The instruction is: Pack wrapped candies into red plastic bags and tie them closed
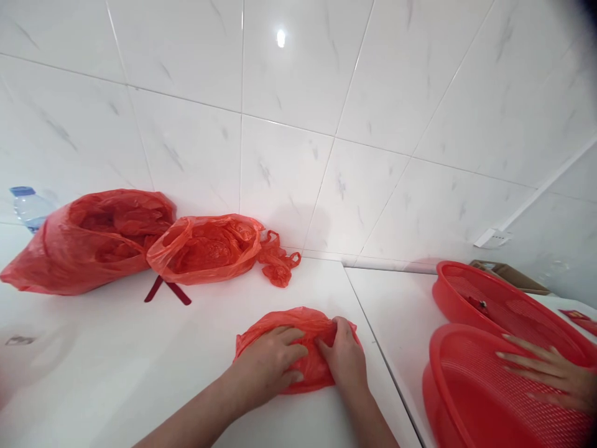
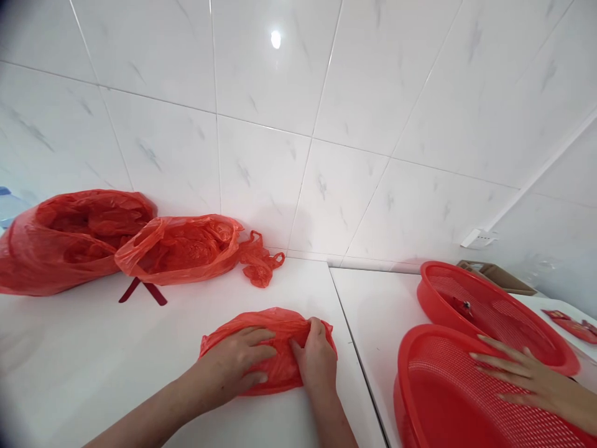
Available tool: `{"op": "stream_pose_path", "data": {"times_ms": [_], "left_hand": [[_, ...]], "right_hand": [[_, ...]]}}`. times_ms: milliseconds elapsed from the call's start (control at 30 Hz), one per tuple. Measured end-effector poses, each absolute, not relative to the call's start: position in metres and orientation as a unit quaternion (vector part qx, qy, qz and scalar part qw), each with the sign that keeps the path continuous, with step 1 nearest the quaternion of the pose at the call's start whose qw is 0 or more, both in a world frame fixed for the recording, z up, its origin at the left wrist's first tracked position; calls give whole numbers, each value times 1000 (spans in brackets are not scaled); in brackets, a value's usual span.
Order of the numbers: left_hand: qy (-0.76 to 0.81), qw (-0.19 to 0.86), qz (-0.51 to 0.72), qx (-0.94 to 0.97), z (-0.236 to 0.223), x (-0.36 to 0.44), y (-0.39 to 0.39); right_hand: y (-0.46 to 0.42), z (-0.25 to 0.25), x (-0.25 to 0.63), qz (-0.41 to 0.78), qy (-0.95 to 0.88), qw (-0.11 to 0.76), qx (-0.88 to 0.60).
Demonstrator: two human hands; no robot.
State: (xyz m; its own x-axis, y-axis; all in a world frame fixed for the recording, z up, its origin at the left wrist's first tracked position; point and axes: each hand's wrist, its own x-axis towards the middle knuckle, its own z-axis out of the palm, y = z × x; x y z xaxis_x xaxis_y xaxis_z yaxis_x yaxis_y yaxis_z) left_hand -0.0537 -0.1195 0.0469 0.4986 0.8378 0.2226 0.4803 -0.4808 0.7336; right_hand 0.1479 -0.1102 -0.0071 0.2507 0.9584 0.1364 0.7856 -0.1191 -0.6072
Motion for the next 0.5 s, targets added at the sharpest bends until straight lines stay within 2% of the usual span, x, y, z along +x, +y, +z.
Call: {"op": "stream_pose_path", "data": {"times_ms": [100,200,367,500], "left_hand": [[422,248,212,846,33,-54,-118],[430,167,159,873,23,-62,-117],[309,-32,310,899,15,-80,-132],[360,-98,397,838,3,-88,-144]], "right_hand": [[-110,-11,146,106,-610,282,-732],[-111,-15,148,97,-608,324,-719],[-113,-13,162,61,-532,478,-696],[-115,-10,174,-2,-519,533,-669]]}}
